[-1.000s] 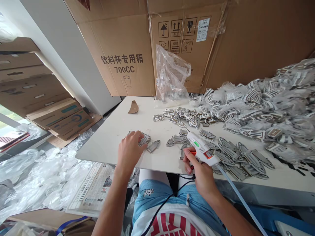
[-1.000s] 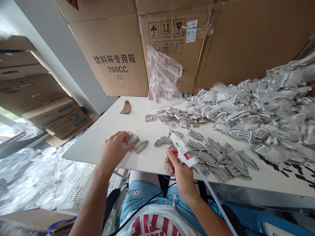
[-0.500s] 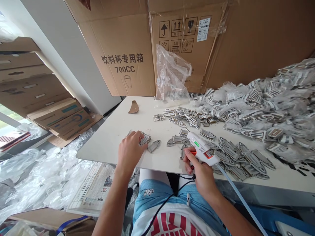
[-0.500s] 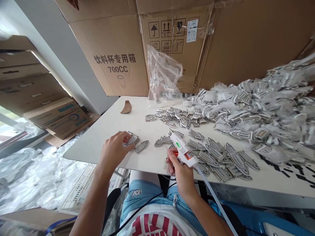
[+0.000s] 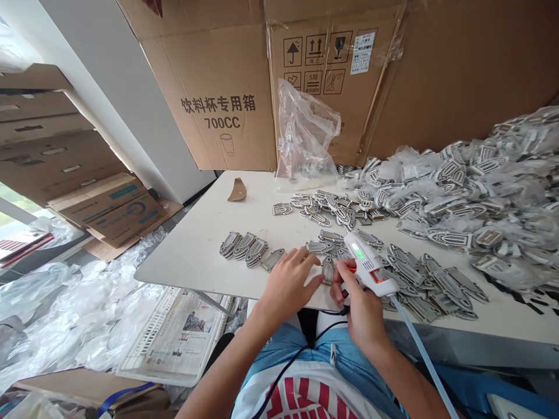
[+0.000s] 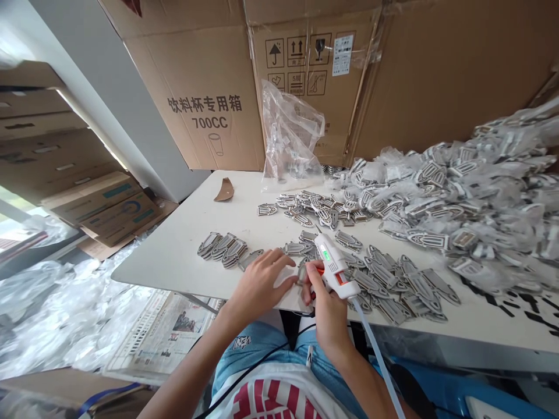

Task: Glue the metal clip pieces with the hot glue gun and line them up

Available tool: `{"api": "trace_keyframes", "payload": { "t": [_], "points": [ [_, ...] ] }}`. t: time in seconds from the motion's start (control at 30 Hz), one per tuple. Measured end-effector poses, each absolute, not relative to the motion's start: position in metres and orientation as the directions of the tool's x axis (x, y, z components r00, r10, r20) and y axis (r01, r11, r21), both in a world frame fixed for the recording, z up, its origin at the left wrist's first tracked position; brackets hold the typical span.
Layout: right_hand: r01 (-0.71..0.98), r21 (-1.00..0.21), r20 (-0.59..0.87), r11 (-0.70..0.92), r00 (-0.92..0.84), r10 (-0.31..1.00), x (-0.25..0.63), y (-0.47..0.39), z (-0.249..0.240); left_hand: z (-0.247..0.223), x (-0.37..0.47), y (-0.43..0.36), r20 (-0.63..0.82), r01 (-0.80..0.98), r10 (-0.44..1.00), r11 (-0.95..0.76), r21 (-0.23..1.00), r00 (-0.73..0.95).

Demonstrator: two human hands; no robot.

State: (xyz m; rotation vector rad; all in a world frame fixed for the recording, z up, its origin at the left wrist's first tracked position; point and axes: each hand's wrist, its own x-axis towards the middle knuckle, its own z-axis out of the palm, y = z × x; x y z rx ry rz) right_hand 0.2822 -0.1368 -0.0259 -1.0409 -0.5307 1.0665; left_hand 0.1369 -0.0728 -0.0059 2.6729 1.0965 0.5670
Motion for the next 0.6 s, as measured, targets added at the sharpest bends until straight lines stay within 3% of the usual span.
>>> {"api": "trace_keyframes", "payload": {
  "t": [0.2,0.47,0.6],
  "points": [
    [-0.421,-0.901,-0.091,0.103,0.417,0.905,0.2831,-0.1374,-0.0188,-0.0068,0.1400,-0.0775,0.212,0.567,0.634,-0.766,0.303,0.743],
    [-0.467,-0.879,-0.127,0.093,0.419,0.899,0.2829,-0.1360,-0.0233,-0.0062,0.1425,-0.0804,0.170,0.724,0.777,-0.627,0.286,0.605],
    [-0.465,-0.880,-0.126,0.098,0.428,0.895,0.2820,-0.1368,-0.0226,-0.0076,0.1409,-0.0813,0.120,0.750,0.851,-0.510,0.421,0.511]
  ]
}}
